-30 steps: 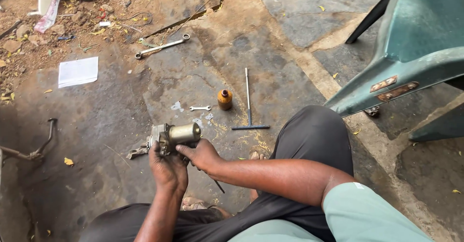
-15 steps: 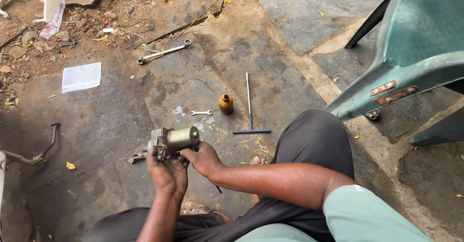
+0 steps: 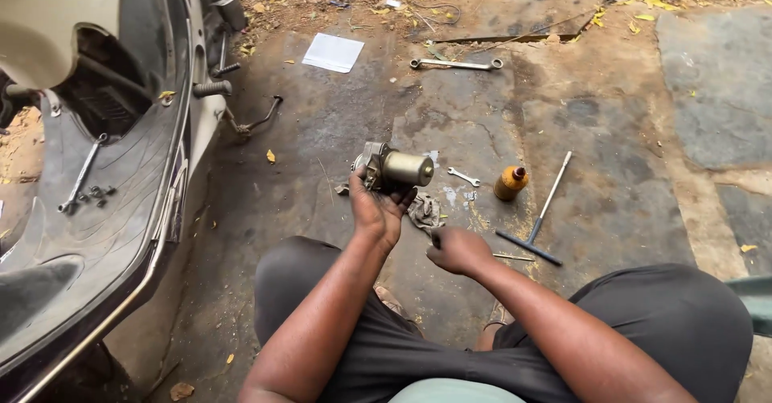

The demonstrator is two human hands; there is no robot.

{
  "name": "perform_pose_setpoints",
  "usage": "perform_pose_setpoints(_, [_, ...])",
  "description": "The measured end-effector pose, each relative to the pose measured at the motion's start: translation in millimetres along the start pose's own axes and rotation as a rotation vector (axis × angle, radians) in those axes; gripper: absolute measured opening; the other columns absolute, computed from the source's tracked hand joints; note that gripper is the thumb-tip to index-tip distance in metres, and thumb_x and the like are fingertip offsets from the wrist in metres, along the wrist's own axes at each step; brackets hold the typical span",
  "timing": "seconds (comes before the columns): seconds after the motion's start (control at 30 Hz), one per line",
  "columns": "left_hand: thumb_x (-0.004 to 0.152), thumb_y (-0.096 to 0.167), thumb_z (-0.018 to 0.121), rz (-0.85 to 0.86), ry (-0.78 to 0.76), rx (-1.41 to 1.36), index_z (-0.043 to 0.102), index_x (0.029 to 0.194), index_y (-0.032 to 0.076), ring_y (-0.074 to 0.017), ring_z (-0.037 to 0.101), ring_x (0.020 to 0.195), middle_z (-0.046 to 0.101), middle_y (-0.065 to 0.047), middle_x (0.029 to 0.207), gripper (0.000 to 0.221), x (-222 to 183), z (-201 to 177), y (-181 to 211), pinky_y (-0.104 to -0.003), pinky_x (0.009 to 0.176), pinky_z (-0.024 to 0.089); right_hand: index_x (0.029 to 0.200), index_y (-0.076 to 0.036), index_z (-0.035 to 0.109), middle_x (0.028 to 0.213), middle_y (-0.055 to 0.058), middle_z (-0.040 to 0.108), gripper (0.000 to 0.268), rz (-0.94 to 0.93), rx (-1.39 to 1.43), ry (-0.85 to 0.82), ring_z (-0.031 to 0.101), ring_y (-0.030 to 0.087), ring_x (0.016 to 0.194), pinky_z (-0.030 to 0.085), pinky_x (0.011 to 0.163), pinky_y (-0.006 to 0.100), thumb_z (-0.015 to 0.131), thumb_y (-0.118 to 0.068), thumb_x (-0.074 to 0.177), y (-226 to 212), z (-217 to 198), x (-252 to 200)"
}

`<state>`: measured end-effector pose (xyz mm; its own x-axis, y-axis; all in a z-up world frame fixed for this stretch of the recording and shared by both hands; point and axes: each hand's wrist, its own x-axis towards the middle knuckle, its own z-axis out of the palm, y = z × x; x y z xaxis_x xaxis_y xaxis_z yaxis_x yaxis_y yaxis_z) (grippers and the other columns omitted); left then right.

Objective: The recorder is disassembling and cleaning a motorcycle starter motor at a service bay.

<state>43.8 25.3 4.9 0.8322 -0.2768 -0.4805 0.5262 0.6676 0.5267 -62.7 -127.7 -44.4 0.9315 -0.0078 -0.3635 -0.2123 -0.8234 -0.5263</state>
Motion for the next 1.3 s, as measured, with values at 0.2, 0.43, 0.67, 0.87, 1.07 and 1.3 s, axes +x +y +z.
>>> perform_pose_setpoints(0.2, [0.088,0.067,0.050,0.064,-0.021,0.005,0.055,0.127,0.014,-0.0249,0.064,0.102,0.061,-0.008,0.116,0.066,-1.4,3.1,14.6,-0.044,0.088,0.053,0.109,-0.015,0.074,0.111,0.014,0.074,0.035,0.124,-0.230,-0.279,0.070,0.035,0.104,0.057,0.089,0.048,0.065,-0.035,0.082,54.2,57.1,28.2])
perform_pose_setpoints(0.43, [0.081,0.077,0.047,0.073,-0.057,0.013,0.054,0.133,0.015,-0.0229,0.067,0.107,0.063,-0.006,0.124,0.081,-19.6,18.1,21.4,-0.045,0.088,0.055,0.116,-0.014,0.074,0.120,0.014,0.072,0.041,0.148,-0.310,-0.358,0.069,0.034,0.112,0.056,0.094,0.046,0.065,-0.036,0.083,65.7,72.4,39.0])
perform_pose_setpoints(0.67, [0.084,0.079,0.049,0.122,-0.013,0.008,0.060,0.123,0.016,-0.0190,0.068,0.098,0.067,-0.005,0.108,0.075,-18.1,17.7,16.4,-0.038,0.085,0.060,0.117,-0.014,0.074,0.120,0.013,0.073,0.040,0.141,-0.301,-0.363,0.069,0.034,0.111,0.056,0.094,0.046,0.065,-0.034,0.083,71.0,68.6,34.0])
perform_pose_setpoints(0.87, [0.086,0.080,0.051,0.125,0.052,0.040,0.062,0.106,0.014,-0.0175,0.068,0.077,0.066,-0.004,0.089,0.070,-16.3,16.6,13.5,-0.036,0.068,0.061,0.116,-0.014,0.075,0.118,0.013,0.073,0.039,0.141,-0.307,-0.371,0.070,0.033,0.109,0.056,0.093,0.046,0.064,-0.033,0.083,78.0,71.2,36.8])
perform_pose_setpoints(1.07, [0.084,0.082,0.049,0.087,0.040,0.046,0.063,0.103,0.013,-0.0181,0.067,0.069,0.066,-0.005,0.083,0.072,-19.2,19.0,13.3,-0.035,0.061,0.060,0.114,-0.013,0.075,0.117,0.014,0.073,0.038,0.135,-0.314,-0.375,0.070,0.034,0.108,0.056,0.092,0.046,0.064,-0.033,0.083,79.4,73.3,35.3])
perform_pose_setpoints(1.3, [0.084,0.084,0.048,0.070,0.010,0.069,0.063,0.099,0.010,-0.0194,0.066,0.060,0.065,-0.007,0.075,0.077,-19.2,18.2,11.8,-0.036,0.053,0.058,0.116,-0.014,0.074,0.120,0.013,0.073,0.040,0.132,-0.328,-0.380,0.069,0.033,0.111,0.056,0.094,0.046,0.064,-0.037,0.085,72.7,71.0,32.2])
